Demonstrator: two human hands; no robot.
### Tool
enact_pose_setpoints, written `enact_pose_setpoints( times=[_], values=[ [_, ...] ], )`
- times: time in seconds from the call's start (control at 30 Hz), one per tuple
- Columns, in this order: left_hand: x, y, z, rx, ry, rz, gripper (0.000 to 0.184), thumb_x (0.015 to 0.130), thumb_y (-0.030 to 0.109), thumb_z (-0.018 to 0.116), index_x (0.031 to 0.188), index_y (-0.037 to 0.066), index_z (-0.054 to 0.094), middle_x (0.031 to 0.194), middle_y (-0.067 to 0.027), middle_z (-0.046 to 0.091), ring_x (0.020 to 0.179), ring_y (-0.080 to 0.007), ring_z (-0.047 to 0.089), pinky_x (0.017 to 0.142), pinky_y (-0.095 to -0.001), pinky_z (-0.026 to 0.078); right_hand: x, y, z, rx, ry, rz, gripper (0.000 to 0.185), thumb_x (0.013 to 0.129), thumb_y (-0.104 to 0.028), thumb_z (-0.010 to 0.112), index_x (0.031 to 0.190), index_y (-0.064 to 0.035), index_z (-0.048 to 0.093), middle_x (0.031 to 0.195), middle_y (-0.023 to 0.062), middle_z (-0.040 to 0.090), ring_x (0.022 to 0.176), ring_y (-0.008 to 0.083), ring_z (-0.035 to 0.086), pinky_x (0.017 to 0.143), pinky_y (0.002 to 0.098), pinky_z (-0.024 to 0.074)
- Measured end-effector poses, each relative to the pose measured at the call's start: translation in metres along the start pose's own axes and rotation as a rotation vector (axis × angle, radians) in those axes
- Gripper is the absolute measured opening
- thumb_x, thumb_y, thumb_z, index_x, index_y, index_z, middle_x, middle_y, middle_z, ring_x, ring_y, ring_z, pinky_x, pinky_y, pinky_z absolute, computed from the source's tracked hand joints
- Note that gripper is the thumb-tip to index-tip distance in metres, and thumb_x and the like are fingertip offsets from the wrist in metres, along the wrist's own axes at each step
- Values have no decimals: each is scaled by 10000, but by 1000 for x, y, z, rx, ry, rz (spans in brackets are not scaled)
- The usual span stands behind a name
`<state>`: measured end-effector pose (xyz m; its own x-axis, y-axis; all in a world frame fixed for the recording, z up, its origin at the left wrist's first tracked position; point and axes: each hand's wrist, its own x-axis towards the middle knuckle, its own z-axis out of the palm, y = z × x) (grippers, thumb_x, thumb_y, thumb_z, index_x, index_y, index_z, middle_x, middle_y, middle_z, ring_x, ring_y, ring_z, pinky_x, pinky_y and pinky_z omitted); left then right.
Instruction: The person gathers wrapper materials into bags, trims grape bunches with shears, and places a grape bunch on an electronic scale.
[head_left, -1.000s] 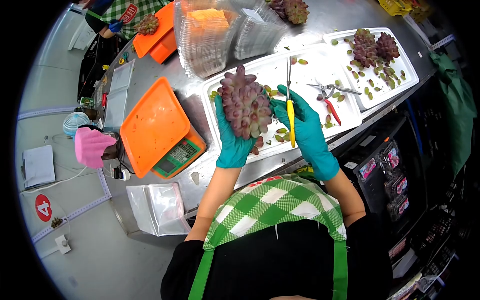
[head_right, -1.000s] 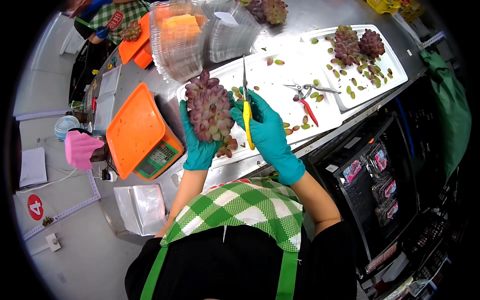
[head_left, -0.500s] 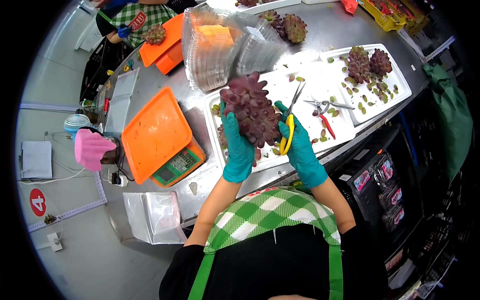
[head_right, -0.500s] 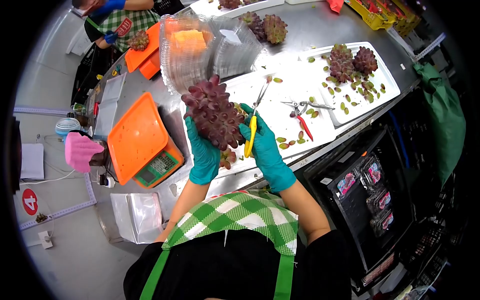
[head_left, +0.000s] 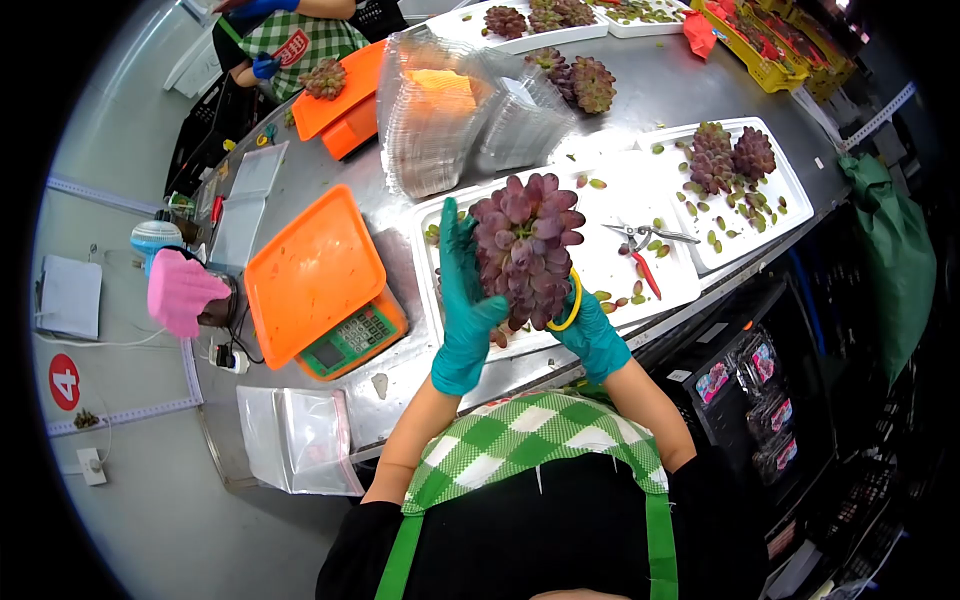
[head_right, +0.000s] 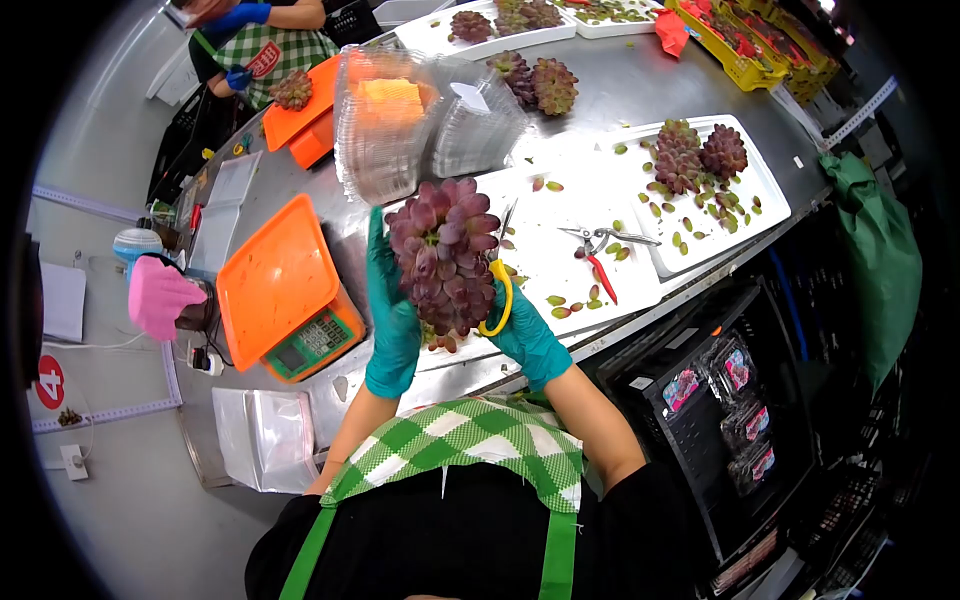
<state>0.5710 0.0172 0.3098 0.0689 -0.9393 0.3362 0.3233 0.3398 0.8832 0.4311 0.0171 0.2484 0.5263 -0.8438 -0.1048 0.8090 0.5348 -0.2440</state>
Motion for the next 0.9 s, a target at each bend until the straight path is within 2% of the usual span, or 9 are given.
enact_pose_setpoints(
  times=[0.03,0.07,0.13,0.33,0.47,0.57,0.63,0.77,0.9],
  values=[
    [2,-3,-5,-54,-2,-126,760,767,289,619,1353,76,185,1295,-93,333,1151,-215,400,974,-358,330,1,2,4,-2,6,8,495,841,-231,535,1281,-111,342,1269,95,417,1156,237,430,992,394,354],
    [2,-9,-17,-110,-2,-253,701,799,314,580,1344,72,212,1285,-94,356,1141,-213,416,970,-361,337,3,5,8,-110,50,-32,429,901,-283,426,1283,-106,349,1232,95,456,1107,210,479,949,354,403],
    [-2,-16,-35,-384,-42,-402,533,885,366,437,1305,68,299,1256,-98,424,1124,-218,451,962,-373,356,10,6,9,-165,115,-38,432,890,-235,460,1286,-104,345,1178,67,490,1046,180,512,909,315,431],
    [6,-21,-73,-686,6,-376,707,828,563,391,1311,60,277,1272,-132,407,1144,-271,431,975,-402,348,45,24,32,-607,112,-76,457,789,-51,606,1220,-66,454,1106,26,519,885,99,541,738,244,497],
    [4,-19,-122,-854,108,-288,816,759,652,414,1332,94,248,1293,-172,370,1160,-321,402,970,-464,339,54,36,62,-777,80,44,465,818,-56,561,1258,-71,412,1166,80,506,964,152,546,810,264,474],
    [-1,10,-175,-716,130,-246,788,762,649,413,1328,120,271,1282,-144,395,1124,-301,441,947,-451,367,54,42,66,-856,51,-15,473,823,-62,540,1270,-57,385,1137,119,533,1000,215,559,848,293,461],
    [-7,36,-212,-505,255,-197,663,809,536,468,1278,81,356,1220,-127,464,1069,-256,495,908,-394,410,53,40,53,-853,105,26,487,814,-98,557,1268,-56,385,1126,134,537,985,222,568,830,299,472],
    [-17,72,-285,-163,452,-193,608,820,485,486,1249,65,389,1178,-114,494,1036,-234,514,889,-364,421,40,34,7,-859,256,49,473,846,-138,516,1283,-61,352,1051,132,577,926,236,595,673,259,510],
    [-18,84,-329,59,496,-309,553,831,433,505,1220,49,421,1135,-102,524,1003,-212,534,870,-334,432,27,25,-5,-856,349,66,459,829,-134,528,1260,-61,386,1018,124,591,909,214,597,659,249,479]
  ],
)
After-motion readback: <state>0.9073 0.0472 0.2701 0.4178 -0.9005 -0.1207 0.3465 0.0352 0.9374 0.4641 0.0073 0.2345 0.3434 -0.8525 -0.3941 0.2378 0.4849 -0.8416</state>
